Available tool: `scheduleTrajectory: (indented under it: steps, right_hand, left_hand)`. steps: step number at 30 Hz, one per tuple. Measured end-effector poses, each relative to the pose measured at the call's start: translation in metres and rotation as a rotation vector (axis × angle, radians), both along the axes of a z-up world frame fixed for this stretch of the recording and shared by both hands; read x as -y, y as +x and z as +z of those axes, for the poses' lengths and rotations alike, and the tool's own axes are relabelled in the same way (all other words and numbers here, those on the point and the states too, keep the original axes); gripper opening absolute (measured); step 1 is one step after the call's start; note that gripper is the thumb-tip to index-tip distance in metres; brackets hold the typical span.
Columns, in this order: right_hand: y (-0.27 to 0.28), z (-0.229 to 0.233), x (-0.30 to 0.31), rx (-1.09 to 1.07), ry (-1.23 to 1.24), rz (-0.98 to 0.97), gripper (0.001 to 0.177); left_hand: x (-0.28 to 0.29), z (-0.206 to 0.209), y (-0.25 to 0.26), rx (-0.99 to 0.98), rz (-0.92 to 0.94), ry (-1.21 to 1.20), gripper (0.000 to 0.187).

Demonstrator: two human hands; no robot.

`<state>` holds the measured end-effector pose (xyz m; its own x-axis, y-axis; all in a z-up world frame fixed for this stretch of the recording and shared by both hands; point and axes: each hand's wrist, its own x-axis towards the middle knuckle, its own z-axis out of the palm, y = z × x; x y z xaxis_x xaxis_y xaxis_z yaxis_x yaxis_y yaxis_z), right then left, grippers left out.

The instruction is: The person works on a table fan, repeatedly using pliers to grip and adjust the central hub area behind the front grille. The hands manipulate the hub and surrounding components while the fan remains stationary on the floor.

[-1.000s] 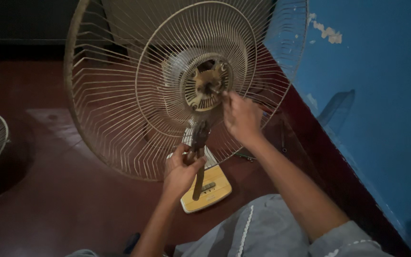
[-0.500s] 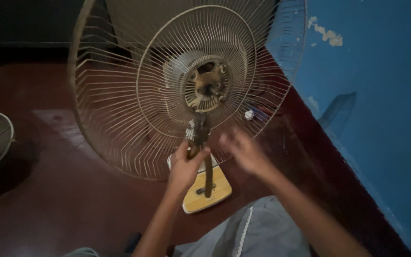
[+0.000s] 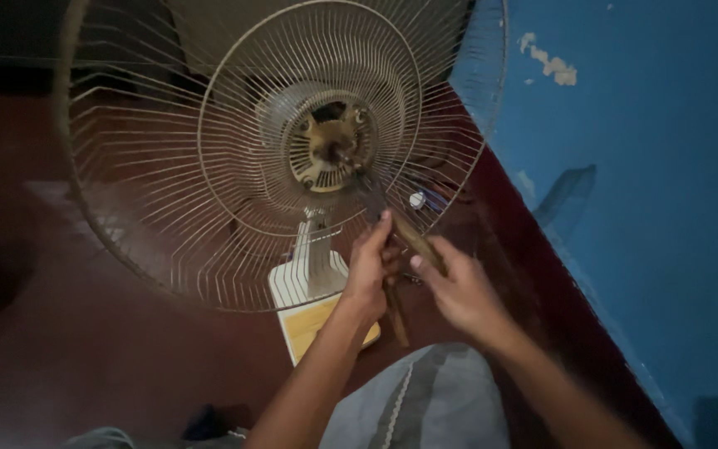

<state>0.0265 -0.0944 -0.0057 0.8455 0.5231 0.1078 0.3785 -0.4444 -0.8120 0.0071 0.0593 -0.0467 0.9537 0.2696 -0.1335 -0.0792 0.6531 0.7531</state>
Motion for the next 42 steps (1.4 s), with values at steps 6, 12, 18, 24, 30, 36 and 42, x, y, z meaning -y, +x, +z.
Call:
scheduleTrajectory:
  steps: [6,12,18,24,30,36,42]
  right_hand:
    - [0.011,0.051,0.009,0.105,-0.256,-0.015,0.041]
    - [0.015,0.091,0.007,0.099,-0.403,0.01,0.043]
    - [0.009,0.118,0.0,0.312,-0.539,0.12,0.039]
    - [-0.002,0.121,-0.006,0.255,-0.592,0.067,0.043]
    - [-0.012,0.123,-0.007,0.178,-0.566,0.067,0.036]
    - [-0.016,0.125,-0.009,0.162,-0.5,0.078,0.04]
    - [-0.009,0.116,-0.007,0.196,-0.447,0.126,0.048]
  left_hand:
    - [0.006,0.008,0.005,0.003,-0.027,-0.036,0.031]
    - [0.014,0.01,0.012,0.009,-0.07,-0.226,0.038]
    - [0.022,0.02,0.016,0.147,-0.038,-0.367,0.039]
    - [0.025,0.02,0.021,0.284,-0.078,-0.485,0.042]
    - [0.018,0.018,0.017,0.168,-0.116,-0.36,0.049]
    - [0.015,0.022,0.013,0.19,-0.126,-0.337,0.051]
    - [0.013,0.019,0.016,0.233,-0.142,-0.369,0.055]
